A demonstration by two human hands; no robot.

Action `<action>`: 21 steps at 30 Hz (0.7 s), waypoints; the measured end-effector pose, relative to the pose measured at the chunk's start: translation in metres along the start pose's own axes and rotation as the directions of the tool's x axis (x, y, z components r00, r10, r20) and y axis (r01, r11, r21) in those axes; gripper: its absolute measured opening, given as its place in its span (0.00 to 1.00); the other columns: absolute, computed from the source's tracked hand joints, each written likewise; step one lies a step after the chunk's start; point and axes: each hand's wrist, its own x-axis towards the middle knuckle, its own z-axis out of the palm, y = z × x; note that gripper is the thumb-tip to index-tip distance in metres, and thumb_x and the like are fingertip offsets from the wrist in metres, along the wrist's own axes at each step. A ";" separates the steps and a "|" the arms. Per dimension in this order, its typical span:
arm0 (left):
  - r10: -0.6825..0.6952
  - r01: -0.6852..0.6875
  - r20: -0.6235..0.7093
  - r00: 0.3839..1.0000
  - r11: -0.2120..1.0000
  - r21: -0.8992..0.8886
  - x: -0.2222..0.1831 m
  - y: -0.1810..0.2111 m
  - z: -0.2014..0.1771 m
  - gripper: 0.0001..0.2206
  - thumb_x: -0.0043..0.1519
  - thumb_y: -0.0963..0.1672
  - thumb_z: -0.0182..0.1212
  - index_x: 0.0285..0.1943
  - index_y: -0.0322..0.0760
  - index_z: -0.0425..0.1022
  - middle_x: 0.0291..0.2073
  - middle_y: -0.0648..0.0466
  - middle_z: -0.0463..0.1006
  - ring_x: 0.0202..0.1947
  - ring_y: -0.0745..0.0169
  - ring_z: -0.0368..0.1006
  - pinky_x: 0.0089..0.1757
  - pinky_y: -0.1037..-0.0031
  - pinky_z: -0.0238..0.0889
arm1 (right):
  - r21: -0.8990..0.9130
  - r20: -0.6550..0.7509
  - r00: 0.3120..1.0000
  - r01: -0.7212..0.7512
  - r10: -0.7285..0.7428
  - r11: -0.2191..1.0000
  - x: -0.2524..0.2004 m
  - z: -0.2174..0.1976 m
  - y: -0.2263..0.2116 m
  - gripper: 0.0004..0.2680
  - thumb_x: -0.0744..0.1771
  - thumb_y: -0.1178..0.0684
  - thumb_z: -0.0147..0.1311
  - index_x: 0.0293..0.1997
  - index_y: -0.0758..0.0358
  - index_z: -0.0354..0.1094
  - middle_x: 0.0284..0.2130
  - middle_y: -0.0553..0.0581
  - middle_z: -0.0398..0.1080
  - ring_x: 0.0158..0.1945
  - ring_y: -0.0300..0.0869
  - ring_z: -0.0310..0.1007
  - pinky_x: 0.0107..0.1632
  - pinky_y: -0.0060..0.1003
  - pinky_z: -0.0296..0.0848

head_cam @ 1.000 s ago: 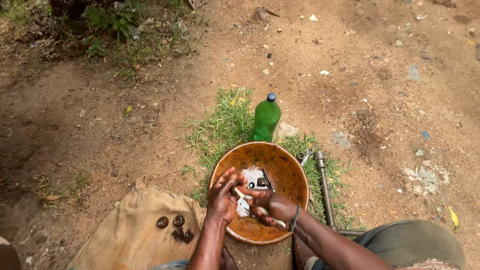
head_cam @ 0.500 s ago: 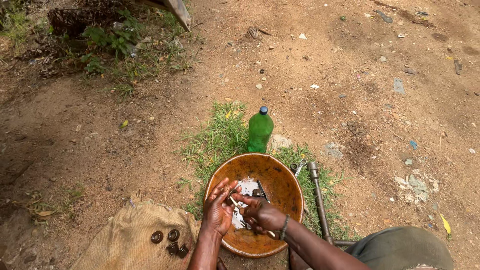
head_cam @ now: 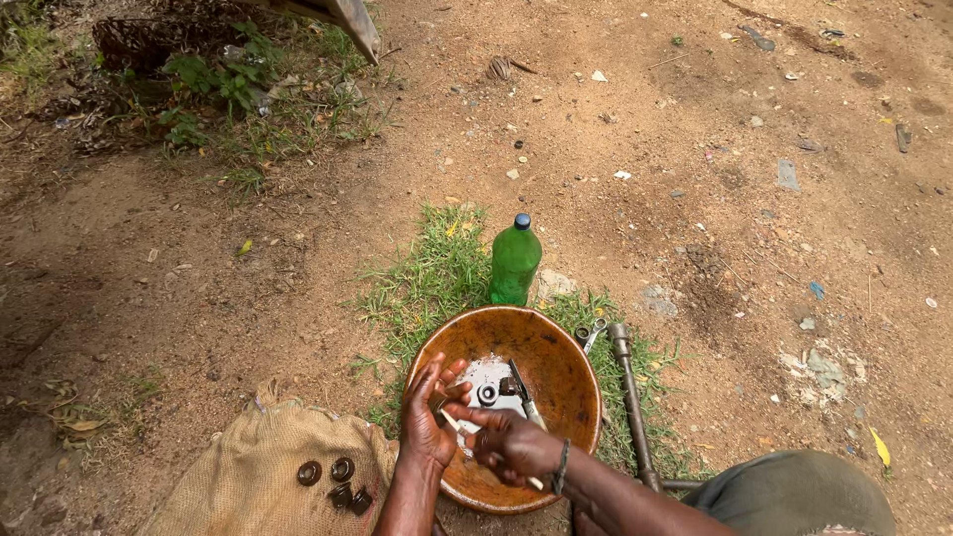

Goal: The person cleans small mechanical components in a bowl of liquid using a cloth and their hands, then places them on a piece of burlap.

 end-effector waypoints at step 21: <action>0.005 0.017 -0.095 0.996 0.973 0.229 -0.006 -0.005 0.001 0.31 0.65 0.55 0.52 0.68 0.27 0.68 0.52 0.30 0.76 0.43 0.45 0.73 0.44 0.59 0.69 | -0.094 0.036 0.998 0.056 -0.053 0.994 0.024 -0.035 0.035 0.23 0.66 0.64 0.53 0.72 0.49 0.69 0.20 0.52 0.71 0.16 0.37 0.57 0.19 0.37 0.58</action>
